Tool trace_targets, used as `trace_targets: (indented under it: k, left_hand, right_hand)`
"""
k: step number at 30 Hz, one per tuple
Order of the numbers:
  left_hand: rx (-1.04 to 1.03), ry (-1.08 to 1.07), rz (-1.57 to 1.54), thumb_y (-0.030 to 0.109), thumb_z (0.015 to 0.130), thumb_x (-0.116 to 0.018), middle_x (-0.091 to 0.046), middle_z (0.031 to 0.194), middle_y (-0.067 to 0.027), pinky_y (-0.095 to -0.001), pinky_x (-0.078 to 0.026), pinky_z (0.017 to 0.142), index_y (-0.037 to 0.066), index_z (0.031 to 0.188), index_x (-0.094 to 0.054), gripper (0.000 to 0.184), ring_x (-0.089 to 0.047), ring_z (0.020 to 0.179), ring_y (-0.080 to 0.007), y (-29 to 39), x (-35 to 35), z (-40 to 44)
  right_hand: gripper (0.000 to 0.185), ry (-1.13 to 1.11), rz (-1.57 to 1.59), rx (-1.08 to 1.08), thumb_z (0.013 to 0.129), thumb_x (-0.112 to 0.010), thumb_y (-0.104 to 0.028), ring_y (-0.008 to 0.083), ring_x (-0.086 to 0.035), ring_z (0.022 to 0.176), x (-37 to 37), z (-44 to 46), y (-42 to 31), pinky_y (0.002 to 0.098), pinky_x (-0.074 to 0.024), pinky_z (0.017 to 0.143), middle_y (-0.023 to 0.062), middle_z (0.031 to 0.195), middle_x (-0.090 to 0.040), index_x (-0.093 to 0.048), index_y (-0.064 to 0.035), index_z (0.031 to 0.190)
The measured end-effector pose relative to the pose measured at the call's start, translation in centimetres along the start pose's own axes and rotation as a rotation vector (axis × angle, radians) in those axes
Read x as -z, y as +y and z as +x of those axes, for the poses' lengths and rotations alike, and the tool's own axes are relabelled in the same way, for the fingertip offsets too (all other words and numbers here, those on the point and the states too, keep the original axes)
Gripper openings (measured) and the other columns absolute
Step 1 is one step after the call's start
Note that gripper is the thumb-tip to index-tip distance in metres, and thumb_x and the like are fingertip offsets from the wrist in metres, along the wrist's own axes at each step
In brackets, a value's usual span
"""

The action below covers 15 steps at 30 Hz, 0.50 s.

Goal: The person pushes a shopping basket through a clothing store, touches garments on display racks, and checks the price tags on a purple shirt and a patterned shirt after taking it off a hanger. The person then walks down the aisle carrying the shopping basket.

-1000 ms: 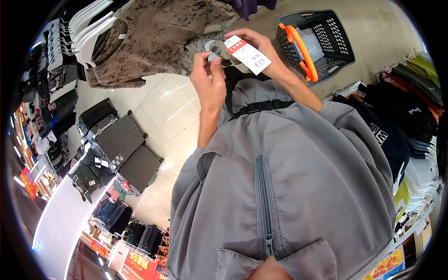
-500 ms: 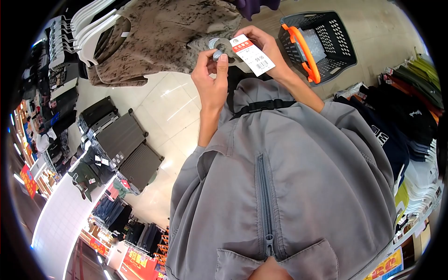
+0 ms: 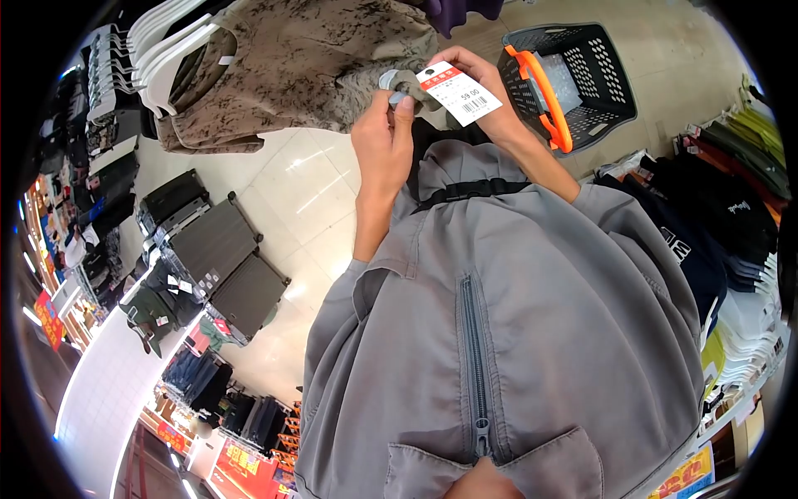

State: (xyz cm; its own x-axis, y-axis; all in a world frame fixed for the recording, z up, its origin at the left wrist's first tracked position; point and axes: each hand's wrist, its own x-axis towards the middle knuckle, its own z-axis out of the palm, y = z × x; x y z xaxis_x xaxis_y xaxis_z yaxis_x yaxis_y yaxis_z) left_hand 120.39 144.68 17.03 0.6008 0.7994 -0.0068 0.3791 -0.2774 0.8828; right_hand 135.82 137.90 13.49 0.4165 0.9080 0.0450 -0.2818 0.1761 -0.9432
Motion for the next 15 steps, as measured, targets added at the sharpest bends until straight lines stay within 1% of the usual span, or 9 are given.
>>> trace_targets:
  k: [2, 3, 6, 9, 11, 13, 15]
  left_hand:
    - [-0.006, 0.016, 0.028, 0.027, 0.094, -0.053, -0.054, 0.063, -0.0025, -0.0236, -0.038, 0.05, 0.0, 0.083, -0.055, 0.03, -0.048, 0.055, -0.0077, 0.1, 0.1, -0.1]
    - [-0.013, 0.031, 0.057, 0.029, 0.094, -0.054, -0.052, 0.06, -0.0021, -0.0242, -0.036, 0.049, 0.0, 0.08, -0.055, 0.032, -0.046, 0.054, -0.0079, 0.3, 0.1, -0.1]
    - [-0.01, 0.058, 0.12, 0.03, 0.093, -0.055, -0.049, 0.056, -0.0014, -0.0251, -0.034, 0.048, 0.0, 0.078, -0.056, 0.033, -0.044, 0.052, -0.0088, 0.5, 0.4, -0.1]
    - [-0.013, 0.082, 0.111, 0.03, 0.093, -0.056, -0.048, 0.057, -0.0016, -0.0254, -0.033, 0.048, -0.001, 0.077, -0.056, 0.034, -0.041, 0.053, -0.0087, 0.2, 0.5, -0.2]
    - [-0.017, 0.093, 0.11, 0.03, 0.092, -0.057, -0.047, 0.057, -0.0017, -0.0254, -0.033, 0.048, -0.001, 0.077, -0.056, 0.034, -0.04, 0.054, -0.0086, 0.2, 0.5, -0.2]
    - [-0.022, 0.105, 0.109, 0.03, 0.092, -0.058, -0.047, 0.056, -0.0018, -0.0254, -0.033, 0.048, -0.001, 0.078, -0.056, 0.034, -0.039, 0.054, -0.0086, 0.4, 0.4, -0.2]
    - [-0.062, 0.137, 0.125, 0.025, 0.089, -0.06, -0.047, 0.055, -0.0125, -0.0321, -0.035, 0.046, 0.0, 0.076, -0.052, 0.029, -0.041, 0.046, -0.0234, 0.9, 0.3, -0.2]
  right_hand:
    - [0.028, -0.012, 0.031, -0.079, 0.078, -0.067, -0.003, 0.0089, -0.059, 0.088, 0.1, 0.0, 0.0, 0.023, -0.0469, 0.078, 0.0031, 0.096, -0.063, -0.056, -0.0031, 0.104]
    - [0.028, -0.013, 0.031, -0.08, 0.078, -0.067, -0.003, 0.0089, -0.059, 0.088, 0.0, 0.0, -0.1, 0.023, -0.0469, 0.078, 0.0031, 0.096, -0.063, -0.056, -0.0031, 0.104]
    - [0.028, -0.033, -0.012, -0.042, 0.078, -0.067, -0.004, 0.0087, -0.059, 0.088, -0.1, 0.0, -0.2, 0.0228, -0.0466, 0.078, 0.0032, 0.095, -0.063, -0.056, -0.0035, 0.104]
    - [0.028, -0.034, -0.051, -0.028, 0.079, -0.067, -0.005, 0.0088, -0.06, 0.088, -0.3, 0.0, -0.4, 0.0228, -0.0464, 0.079, 0.0036, 0.095, -0.063, -0.056, -0.0039, 0.105]
    - [0.031, -0.043, -0.019, -0.017, 0.079, -0.068, -0.005, 0.009, -0.06, 0.088, -0.4, 0.1, -0.5, 0.0226, -0.0465, 0.078, 0.0038, 0.096, -0.064, -0.056, -0.0042, 0.107]
    - [0.03, -0.052, 0.012, -0.025, 0.079, -0.067, -0.004, 0.0091, -0.06, 0.088, -0.5, 0.1, -0.9, 0.0224, -0.0465, 0.078, 0.0038, 0.096, -0.064, -0.057, -0.0039, 0.106]
    - [0.029, -0.061, 0.043, -0.032, 0.079, -0.067, -0.004, 0.0091, -0.06, 0.089, -0.6, 0.1, -1.0, 0.0222, -0.0465, 0.079, 0.0038, 0.096, -0.064, -0.058, -0.0037, 0.106]
